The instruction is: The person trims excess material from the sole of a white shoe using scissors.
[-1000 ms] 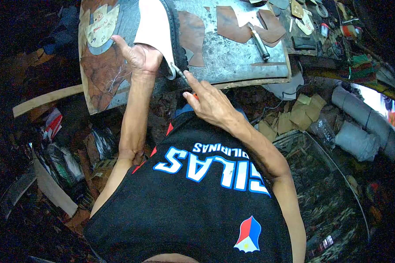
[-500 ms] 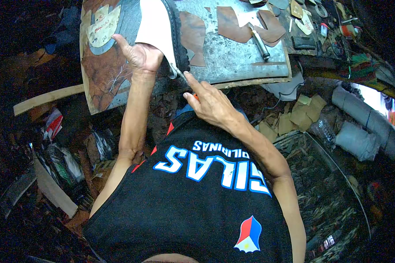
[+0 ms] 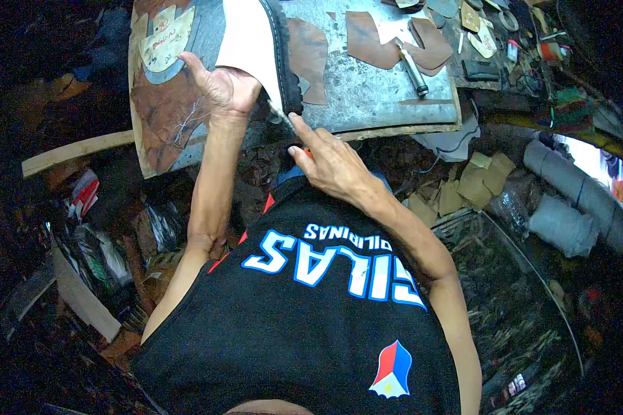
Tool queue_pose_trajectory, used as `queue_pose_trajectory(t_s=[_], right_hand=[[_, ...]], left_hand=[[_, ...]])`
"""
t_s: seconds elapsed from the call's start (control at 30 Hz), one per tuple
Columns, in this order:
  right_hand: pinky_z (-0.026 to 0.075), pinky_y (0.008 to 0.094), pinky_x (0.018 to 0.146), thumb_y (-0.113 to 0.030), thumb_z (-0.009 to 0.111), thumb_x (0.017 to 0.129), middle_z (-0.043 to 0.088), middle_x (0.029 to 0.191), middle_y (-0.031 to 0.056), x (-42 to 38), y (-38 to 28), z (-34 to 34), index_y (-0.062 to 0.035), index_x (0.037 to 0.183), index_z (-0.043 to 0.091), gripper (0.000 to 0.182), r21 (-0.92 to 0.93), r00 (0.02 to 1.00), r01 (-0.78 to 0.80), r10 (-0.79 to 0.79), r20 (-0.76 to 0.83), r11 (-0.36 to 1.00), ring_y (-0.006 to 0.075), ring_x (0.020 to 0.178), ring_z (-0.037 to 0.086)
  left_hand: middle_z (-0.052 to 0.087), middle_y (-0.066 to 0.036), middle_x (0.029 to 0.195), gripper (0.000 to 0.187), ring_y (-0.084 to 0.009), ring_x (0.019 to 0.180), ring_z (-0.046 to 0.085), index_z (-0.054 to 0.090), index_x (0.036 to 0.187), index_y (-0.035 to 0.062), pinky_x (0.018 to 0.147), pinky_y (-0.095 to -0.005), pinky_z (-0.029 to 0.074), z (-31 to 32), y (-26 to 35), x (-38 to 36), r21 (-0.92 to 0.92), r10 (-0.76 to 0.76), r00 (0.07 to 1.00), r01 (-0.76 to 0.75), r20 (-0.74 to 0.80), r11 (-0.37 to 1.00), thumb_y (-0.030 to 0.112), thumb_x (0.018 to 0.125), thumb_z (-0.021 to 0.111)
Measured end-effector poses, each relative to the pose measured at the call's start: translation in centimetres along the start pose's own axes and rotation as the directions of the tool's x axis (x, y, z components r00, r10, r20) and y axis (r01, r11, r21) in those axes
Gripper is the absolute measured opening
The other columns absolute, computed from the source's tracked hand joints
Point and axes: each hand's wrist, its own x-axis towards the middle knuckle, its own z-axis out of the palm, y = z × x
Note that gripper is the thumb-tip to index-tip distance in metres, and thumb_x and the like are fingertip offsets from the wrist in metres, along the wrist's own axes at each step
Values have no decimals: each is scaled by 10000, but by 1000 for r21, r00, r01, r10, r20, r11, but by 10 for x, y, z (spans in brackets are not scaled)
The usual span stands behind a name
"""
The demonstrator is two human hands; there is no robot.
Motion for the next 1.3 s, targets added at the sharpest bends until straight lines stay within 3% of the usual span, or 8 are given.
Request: queue_pose_trajectory(t_s=[0.17, 0.37, 0.53, 0.6, 0.7, 0.8, 0.97, 1.3], right_hand=[[448, 438, 889, -217, 555, 935, 591, 1100, 274, -2, 4, -5, -55, 1439, 318, 580, 22, 999, -44, 44, -20, 999, 411, 1022, 580], [424, 452, 961, -250, 504, 949, 540, 1210, 332, 2, 19, -13, -3, 1412, 334, 551, 90, 988, 19, -5, -152, 996, 452, 1107, 546], [407, 444, 992, -246, 497, 950, 518, 1239, 337, 4, 34, -15, 9, 1405, 343, 543, 97, 987, 31, -16, -160, 995, 450, 1161, 514], [401, 443, 1003, -258, 492, 950, 512, 1246, 339, 6, 39, -14, 3, 1405, 345, 546, 118, 998, -27, 33, -44, 993, 447, 1179, 501], [411, 447, 989, -272, 485, 949, 530, 1225, 334, 11, 46, -4, -7, 1412, 340, 553, 131, 1000, -5, 6, -3, 991, 453, 1141, 527], [389, 405, 1012, -291, 490, 953, 501, 1304, 299, 19, 48, 3, -79, 1449, 324, 565, 143, 998, -18, 8, 68, 989, 420, 1203, 506], [413, 415, 968, -308, 483, 953, 551, 1220, 316, 26, 33, -10, -93, 1453, 322, 568, 166, 966, -165, 125, 227, 972, 431, 1125, 559], [471, 467, 831, -251, 530, 931, 602, 1016, 294, 7, 10, -29, -63, 1428, 346, 563, 116, 973, 185, -165, -158, 976, 433, 939, 600]], left_hand=[[436, -135, 1392, 1132, -279, 1303, 389, 333, 1394, -44, 1127, -416, 266, -1, 2, -5, -41, 12, 999, -14, -39, 999, 794, 679, 595], [533, -133, 1236, 543, -249, 1189, 481, 455, 1256, -30, 1075, -410, 332, -9, -4, -2, -1, 178, 968, -181, -176, 983, 318, 866, 600], [527, -190, 1161, 370, -260, 1165, 488, 438, 1209, -64, 1112, -409, 287, -57, -3, -14, 418, -7, 886, 226, -464, 880, -14, 845, 483], [505, -253, 1255, 416, -302, 1272, 428, 448, 1246, -86, 1127, -401, 274, -46, 9, -34, 491, -80, 885, 327, -458, 807, -22, 836, 480], [340, -307, 1438, 586, -351, 1398, 267, 362, 1387, -72, 1132, -385, 291, -35, 39, -53, 974, -334, 936, 36, -112, -225, 44, 842, 546], [531, -289, 1229, 455, -401, 1265, 446, 504, 1192, -76, 1049, -393, 381, -49, 35, -64, 585, -535, 839, -484, 98, -651, 107, 797, 637], [541, -246, 1107, 961, -385, 1012, 557, 465, 1205, -86, 899, -458, 452, -28, 42, -25, 379, -600, 792, -525, -111, -762, 539, 565, 816], [484, -314, 1130, 919, -468, 1036, 502, 415, 1262, -71, 889, -515, 447, 10, 51, -47, 656, -181, 946, -317, 268, -685, 431, 618, 836]])
